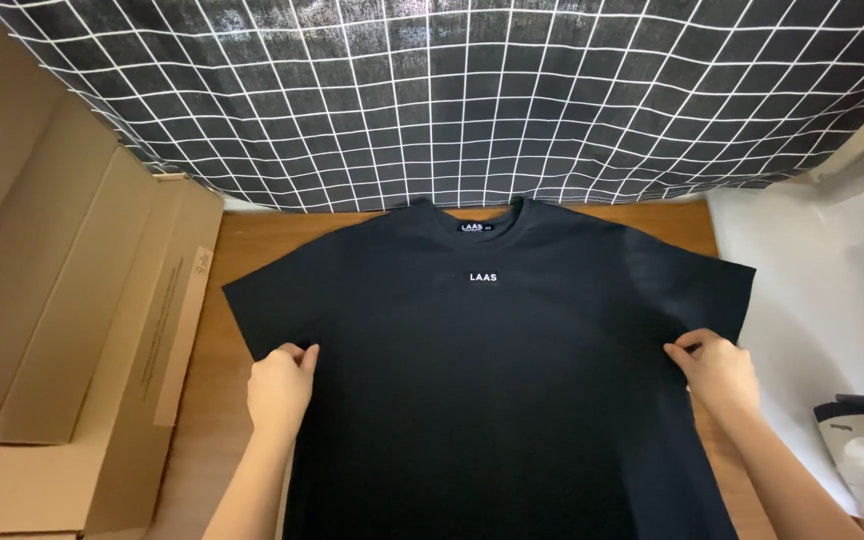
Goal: The person places a black t-shirt into a cardboard box and closes it, then retrieves a black t-shirt from a clothing rack, lays it flat on a wooden table, and irons it with a white iron.
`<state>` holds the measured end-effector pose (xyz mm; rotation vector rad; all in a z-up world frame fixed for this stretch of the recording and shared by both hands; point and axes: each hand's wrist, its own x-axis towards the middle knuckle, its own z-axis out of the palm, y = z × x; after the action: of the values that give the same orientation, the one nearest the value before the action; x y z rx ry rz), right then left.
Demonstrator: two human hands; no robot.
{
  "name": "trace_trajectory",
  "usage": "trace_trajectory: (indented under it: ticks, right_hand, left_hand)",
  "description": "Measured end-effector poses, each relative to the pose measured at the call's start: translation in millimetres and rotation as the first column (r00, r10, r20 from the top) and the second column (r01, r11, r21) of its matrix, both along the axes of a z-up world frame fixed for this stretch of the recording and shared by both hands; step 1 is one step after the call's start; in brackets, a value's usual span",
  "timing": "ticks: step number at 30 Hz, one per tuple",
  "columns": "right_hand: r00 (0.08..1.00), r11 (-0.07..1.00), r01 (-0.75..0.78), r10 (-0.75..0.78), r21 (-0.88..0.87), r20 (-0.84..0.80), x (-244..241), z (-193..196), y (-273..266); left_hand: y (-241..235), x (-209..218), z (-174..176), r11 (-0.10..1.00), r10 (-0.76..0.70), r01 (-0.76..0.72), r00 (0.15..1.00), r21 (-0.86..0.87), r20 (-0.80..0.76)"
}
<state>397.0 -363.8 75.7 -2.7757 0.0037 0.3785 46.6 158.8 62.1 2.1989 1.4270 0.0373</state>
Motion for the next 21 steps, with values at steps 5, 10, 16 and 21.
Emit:
trace_trajectory:
  ticks: [5,10,16,21]
  right_hand:
    - [0.995,0.997,0.067,-0.065,0.025,-0.073,-5,14,6]
    - [0.989,0.995,0.080,-0.073,0.051,-0.127,-8,28,10]
    - [0.933,0.936,0.271,-0.197,0.225,-0.302,8,27,4]
    - [0.847,0.804,0.472,-0.299,0.361,-0.440,1,37,4]
  left_hand:
    - [-14,6,35,0.988,0.030,-0.052,0.989,-0.146,-0.148]
    - [-16,4,25,0.983,0.041,-0.054,0.996,-0.176,-0.075]
    - [-6,5,19,0.881,0.249,-0.213,0.968,-0.422,0.030]
    - [5,0,-4,0.895,0.222,-0.174,0.972,-0.410,0.074]
